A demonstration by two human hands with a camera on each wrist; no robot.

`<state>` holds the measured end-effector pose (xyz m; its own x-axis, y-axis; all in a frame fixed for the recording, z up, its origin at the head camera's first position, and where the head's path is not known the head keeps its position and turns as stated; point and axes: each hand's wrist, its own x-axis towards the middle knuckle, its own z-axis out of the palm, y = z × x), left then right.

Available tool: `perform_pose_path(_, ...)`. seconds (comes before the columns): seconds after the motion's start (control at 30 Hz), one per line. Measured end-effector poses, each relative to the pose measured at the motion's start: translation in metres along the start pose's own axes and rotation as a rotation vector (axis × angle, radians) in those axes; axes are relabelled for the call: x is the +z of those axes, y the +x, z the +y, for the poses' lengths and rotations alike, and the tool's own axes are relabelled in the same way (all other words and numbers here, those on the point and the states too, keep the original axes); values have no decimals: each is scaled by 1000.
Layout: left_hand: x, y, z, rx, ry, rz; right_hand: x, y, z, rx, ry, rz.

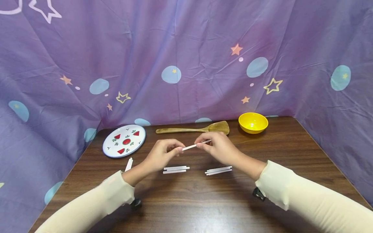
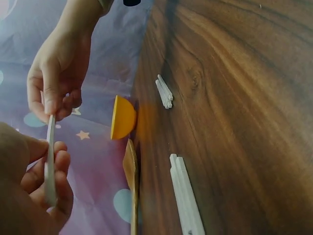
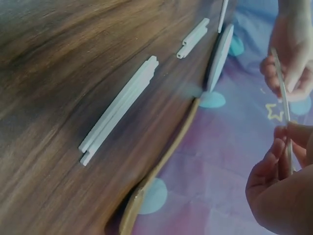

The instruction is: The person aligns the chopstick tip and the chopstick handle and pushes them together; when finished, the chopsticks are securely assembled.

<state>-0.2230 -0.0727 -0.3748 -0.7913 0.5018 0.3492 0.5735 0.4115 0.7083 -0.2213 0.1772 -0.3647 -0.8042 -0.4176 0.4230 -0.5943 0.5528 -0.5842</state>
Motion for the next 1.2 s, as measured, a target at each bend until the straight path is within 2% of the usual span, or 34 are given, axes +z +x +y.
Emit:
perform_pose_path(0.13,4,-4,-2,-54,-98,-9,-4,4,3,82,83,43)
perform_pose_path(0.3,19,-11,2,-110,-266,-46,-2,11,4,136,275,83)
perform_pose_path(0.4,28,-15,8,-159,-364,-32,1,15,1,156,353,88)
perform_pose_path(0.53,35,-20,13,-155,-433,-3,6,17,-2,161,389,73)
perform_pose_path(0.7,34,-27,11,-102,-399,10,8,18,-2,165,370,40)
perform_pose_path(0.77,32,-31,9,-103,-381,17,9,16,0,163,344,30)
perform_pose_path(0.93,19,-49,-1,-154,-321,31,15,5,15,152,275,10)
perform_pose_path(1.2,-12,-84,-30,-224,-199,39,27,-32,53,138,124,-83)
